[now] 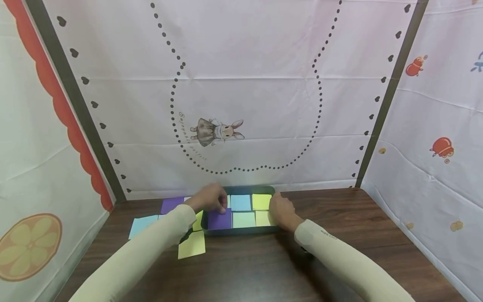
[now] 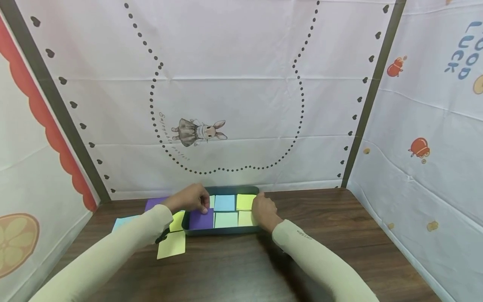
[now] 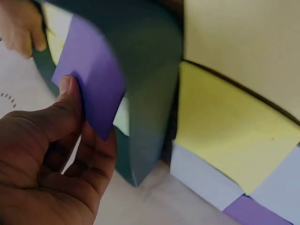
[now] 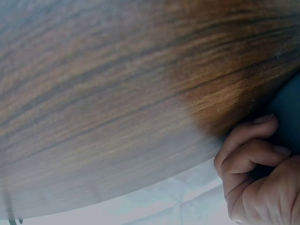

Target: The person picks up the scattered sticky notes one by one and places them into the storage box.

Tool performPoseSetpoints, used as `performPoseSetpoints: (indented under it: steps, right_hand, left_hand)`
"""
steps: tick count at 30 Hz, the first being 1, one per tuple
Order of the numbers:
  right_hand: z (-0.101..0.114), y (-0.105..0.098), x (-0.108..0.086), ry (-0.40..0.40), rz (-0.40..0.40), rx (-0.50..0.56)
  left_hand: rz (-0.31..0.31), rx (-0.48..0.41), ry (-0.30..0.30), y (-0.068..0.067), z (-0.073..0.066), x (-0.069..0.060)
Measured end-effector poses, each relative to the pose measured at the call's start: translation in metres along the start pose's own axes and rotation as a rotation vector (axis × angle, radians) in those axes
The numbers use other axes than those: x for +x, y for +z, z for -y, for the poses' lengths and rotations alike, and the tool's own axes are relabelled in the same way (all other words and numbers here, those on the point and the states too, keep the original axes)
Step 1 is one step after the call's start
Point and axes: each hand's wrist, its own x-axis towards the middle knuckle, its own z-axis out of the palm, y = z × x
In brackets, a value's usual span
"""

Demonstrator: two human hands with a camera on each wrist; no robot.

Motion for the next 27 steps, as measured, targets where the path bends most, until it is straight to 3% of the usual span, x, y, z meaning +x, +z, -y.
performPoseSetpoints:
  steps: [6, 12, 19, 23, 27]
  right_hand:
    - [0.007, -0.008, -0.005, 0.012, 0.033, -0.041]
    - [-0.001, 0.003, 0.004, -0.009, 0.018, -0.069]
    - [0.0, -0.002, 0.002, -0.051, 0.016, -0.079]
    - [0.005, -0.009, -0.004, -0.033, 0.051, -0.09]
    - [-0.006, 0.006, 0.007, -0.037, 0.037, -0.111]
  left_hand:
    - [-0.023, 0.034, 0.004, 0.017, 0.008, -0.001]
    - [-0.038, 0.086, -0.028, 0.029, 0.012, -0.004]
    - [-0.069, 0.096, -0.006, 0.032, 0.01, -0.009]
    - [-0.074, 0.084, 0.014, 0.034, 0.012, -0.009]
    - [-0.091, 0.047, 0.038, 0.034, 0.017, -0.011]
